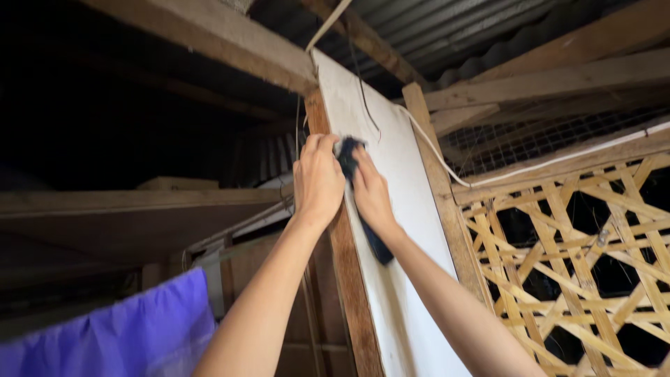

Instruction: The person wipes a wooden wall and a vertical wooden beam using a dark cloth. They repeatedly dip the cloth into a metal bucket of water, wring it out, and continue wiping different sections of the wall and beam.

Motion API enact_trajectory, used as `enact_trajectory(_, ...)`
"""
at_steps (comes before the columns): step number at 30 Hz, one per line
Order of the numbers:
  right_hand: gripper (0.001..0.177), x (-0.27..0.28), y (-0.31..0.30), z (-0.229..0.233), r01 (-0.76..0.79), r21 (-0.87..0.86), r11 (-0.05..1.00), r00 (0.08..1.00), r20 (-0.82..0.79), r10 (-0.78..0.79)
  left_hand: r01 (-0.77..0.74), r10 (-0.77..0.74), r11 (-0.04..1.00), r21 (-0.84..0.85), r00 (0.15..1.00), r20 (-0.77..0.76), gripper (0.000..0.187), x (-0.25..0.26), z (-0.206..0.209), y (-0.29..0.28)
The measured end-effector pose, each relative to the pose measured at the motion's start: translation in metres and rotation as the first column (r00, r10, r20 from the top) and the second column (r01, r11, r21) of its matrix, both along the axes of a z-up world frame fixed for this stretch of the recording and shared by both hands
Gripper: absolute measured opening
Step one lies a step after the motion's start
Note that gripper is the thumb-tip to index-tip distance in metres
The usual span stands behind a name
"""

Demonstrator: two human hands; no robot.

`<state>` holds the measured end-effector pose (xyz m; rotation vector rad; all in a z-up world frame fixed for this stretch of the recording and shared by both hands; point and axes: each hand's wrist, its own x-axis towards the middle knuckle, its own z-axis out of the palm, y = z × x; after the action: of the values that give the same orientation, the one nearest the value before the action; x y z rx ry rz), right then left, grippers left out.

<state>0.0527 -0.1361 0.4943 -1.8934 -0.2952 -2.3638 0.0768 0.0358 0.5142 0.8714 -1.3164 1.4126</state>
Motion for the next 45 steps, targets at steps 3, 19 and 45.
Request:
enact_trajectory(3,0.04,0.005,0.001,0.056,-0.037,-0.069,0.997,0.999,-0.017,0.036,-0.026,0.028,0.998,0.057,0.999,-0.043,0.026,-0.004,0.009,-0.001)
enact_trajectory(19,0.046,0.022,-0.054,0.155,-0.026,-0.124,0.992,0.995,0.091,0.038,-0.324,0.329,0.943,-0.079,0.943,0.049,0.043,0.008,0.016,-0.043)
enact_trajectory(45,0.028,0.051,-0.065,0.263,0.28,-0.682,0.676,0.889,0.449,0.085,-0.429,0.463,0.868,-0.252,0.881,0.097,0.042,0.009,0.017,-0.077)
